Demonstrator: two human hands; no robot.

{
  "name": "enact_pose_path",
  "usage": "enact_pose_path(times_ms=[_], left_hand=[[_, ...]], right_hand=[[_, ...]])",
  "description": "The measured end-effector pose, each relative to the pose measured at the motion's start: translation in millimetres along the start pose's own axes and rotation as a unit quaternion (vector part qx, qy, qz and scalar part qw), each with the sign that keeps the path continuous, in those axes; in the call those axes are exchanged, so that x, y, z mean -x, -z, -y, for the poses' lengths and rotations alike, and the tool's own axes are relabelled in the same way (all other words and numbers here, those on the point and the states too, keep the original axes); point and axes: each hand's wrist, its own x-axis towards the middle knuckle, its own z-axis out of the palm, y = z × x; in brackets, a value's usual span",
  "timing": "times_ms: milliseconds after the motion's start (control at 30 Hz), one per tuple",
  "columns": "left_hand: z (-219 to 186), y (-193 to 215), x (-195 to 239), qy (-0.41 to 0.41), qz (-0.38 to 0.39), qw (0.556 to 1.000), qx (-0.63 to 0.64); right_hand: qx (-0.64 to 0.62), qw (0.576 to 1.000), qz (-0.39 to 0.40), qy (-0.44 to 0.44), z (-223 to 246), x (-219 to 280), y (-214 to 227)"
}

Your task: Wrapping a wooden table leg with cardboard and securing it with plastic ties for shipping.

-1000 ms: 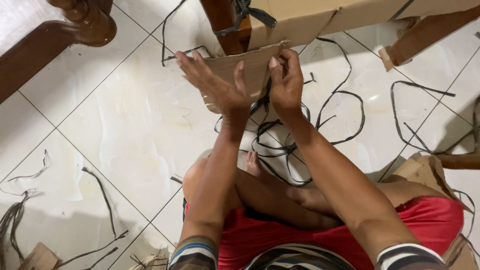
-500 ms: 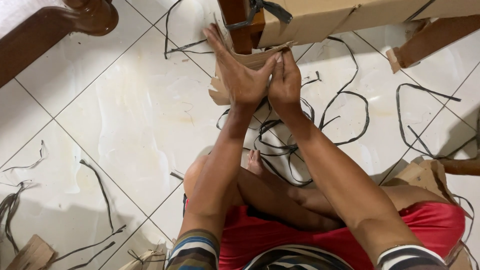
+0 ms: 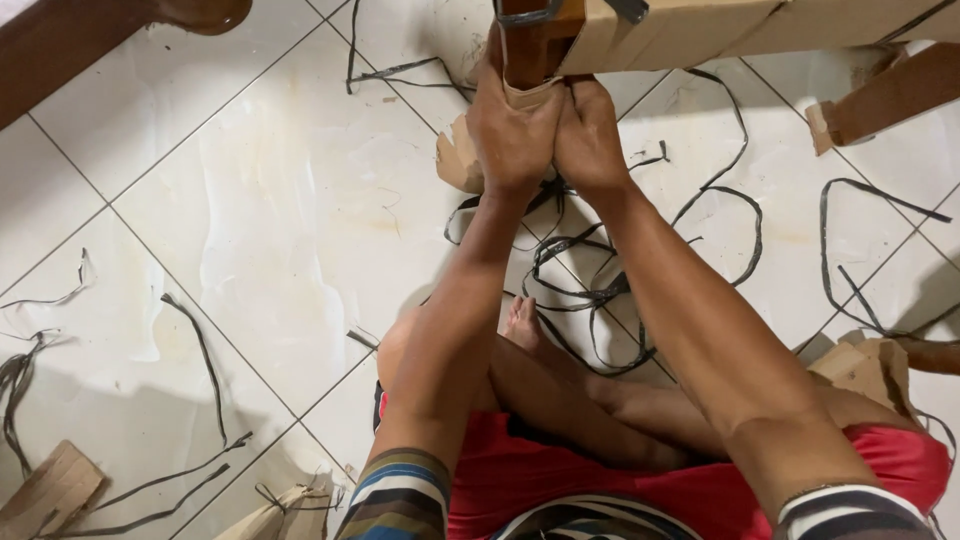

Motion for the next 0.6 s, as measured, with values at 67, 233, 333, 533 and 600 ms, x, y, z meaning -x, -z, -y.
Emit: enact_pose_path(times_ms=[67,233,333,533,600], left_hand=[[2,-1,-3,0.001,-0.001,1.000,0.011],[-4,3,-6,-0.015,0.014,0.999,0.031],[-7,8,-7,0.005,0.013,1.000,0.009],[-10,54,-17,-0.002,0.232,0.972,0.034],[-7,69,-10,0.023,0.284,0.952,0.116]], right_hand=[[-0.003,0.999,0.014,0.035,-8,-2,-1],[-0.049,0.992,0.026,0.110,-7,14,-10],[-0.044,0.998,0.032,0.039,-26,30,-12],[0.073,0.972,0.068,-0.212,-58,51,15],[0.049,0.973,0.081,-0.212,-63,68,25]])
